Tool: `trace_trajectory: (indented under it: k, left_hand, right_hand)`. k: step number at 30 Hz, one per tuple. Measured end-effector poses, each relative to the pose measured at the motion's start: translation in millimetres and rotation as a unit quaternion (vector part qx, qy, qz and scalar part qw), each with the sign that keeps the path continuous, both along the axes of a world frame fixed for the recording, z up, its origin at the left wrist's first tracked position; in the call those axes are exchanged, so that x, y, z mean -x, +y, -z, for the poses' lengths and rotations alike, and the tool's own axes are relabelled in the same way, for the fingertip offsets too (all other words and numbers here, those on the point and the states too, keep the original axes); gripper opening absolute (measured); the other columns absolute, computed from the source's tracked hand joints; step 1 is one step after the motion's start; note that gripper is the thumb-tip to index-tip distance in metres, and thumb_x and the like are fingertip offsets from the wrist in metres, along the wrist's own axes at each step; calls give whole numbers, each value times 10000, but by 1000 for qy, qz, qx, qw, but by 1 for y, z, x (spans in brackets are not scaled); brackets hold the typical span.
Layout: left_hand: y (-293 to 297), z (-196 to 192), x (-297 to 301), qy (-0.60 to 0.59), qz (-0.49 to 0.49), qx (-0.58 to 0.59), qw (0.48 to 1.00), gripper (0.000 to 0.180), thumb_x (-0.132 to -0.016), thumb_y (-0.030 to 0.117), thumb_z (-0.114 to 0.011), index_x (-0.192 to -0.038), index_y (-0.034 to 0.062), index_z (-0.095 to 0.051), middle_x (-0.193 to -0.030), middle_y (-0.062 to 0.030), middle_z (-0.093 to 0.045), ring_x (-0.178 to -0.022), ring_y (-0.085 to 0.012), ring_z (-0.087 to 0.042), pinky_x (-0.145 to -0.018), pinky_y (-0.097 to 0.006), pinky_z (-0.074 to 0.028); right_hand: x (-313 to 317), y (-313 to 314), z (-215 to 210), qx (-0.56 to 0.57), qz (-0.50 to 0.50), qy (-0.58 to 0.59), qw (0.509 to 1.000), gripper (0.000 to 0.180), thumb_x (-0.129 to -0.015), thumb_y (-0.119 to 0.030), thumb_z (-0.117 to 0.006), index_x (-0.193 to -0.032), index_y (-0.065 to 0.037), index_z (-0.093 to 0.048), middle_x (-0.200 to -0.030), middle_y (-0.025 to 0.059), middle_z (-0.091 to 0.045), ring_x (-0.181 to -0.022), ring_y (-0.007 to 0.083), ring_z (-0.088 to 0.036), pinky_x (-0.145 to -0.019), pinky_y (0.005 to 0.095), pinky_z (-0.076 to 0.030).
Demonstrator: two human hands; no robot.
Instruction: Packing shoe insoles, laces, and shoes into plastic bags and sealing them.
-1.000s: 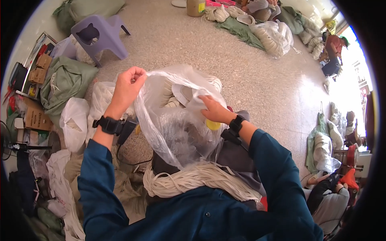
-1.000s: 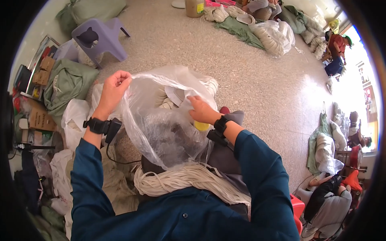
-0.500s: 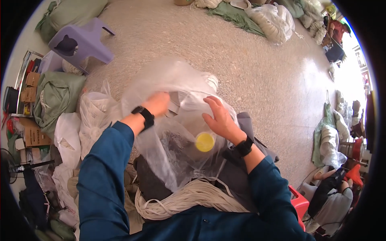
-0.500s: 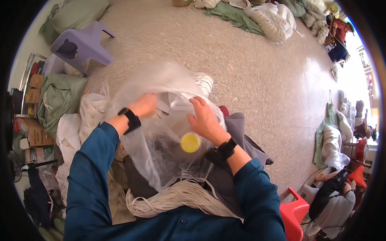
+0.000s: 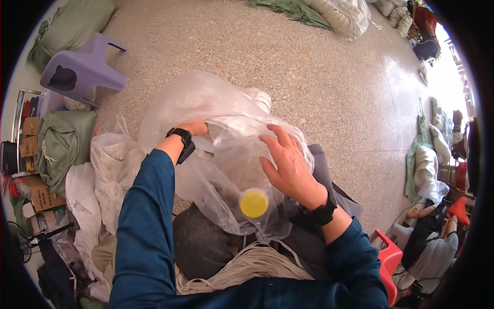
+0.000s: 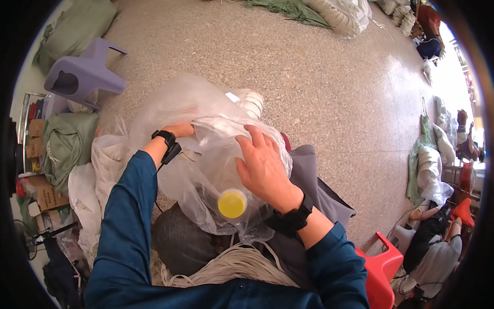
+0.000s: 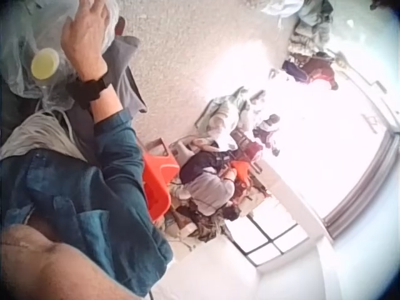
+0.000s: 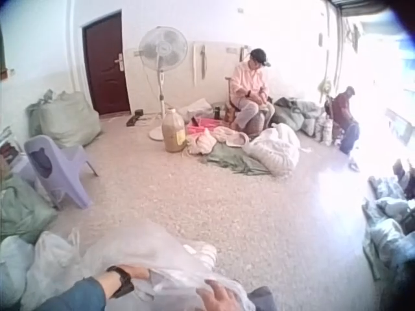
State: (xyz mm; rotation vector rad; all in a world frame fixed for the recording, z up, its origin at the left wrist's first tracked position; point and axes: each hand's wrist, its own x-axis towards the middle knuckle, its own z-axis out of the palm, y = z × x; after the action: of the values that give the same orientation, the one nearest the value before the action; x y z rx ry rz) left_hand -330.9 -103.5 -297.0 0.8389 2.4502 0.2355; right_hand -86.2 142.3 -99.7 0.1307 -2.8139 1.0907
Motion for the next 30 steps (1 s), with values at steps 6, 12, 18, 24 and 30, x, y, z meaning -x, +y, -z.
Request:
trace_trajectory:
  k: [6, 12, 18, 24, 30]
  left_hand:
    - [57, -33, -21, -110, 60, -56, 991, 578, -758, 198, -726, -1294, 80, -544, -1248, -179, -622, -1170, -332, -570, -988, -384, -437]
    - [54, -26, -23, -89, 91, -115, 985, 597, -754, 140, -722, -1312, 64, -521, -1275, -188, -603, -1213, -326, -547, -1025, -377, -416]
    - [50, -22, -24, -94, 76, -80, 990, 590, -762, 123, -709, -1316, 58, -518, -1293, -193, -590, -1231, -325, -534, -1040, -377, -404]
    - [46, -25, -23, -103, 69, -39, 992, 582, -770, 107, -697, -1320, 53, -515, -1311, -199, -577, -1249, -325, -521, -1056, -378, -393]
    - [42, -24, -39, -47, 50, -57, 996, 549, -788, 57, -619, -1326, 47, -512, -1354, -219, -534, -1292, -341, -480, -1072, -399, -379]
  right_hand:
    - [-2, 3, 3, -21, -5, -15, 1000, 444, -783, -68, -637, -1207, 22, -543, -1360, 256, -446, -1211, 437, -472, -1005, 508, -382]
    - [-1, 0, 0, -32, -14, -35, 999, 435, -784, -70, -635, -1201, 28, -554, -1368, 254, -439, -1237, 426, -454, -1013, 499, -379]
    - [1, 11, 4, -36, 19, -35, 999, 473, -798, -82, -643, -1249, 9, -532, -1388, 256, -425, -1267, 437, -434, -1053, 498, -351]
    - [10, 30, 11, -75, 124, 16, 989, 501, -775, -84, -653, -1249, 19, -523, -1383, 271, -422, -1284, 444, -415, -1068, 519, -318]
    - [5, 26, 10, -83, 89, -16, 992, 544, -789, -99, -644, -1296, 15, -482, -1368, 267, -432, -1277, 417, -428, -1066, 529, -316]
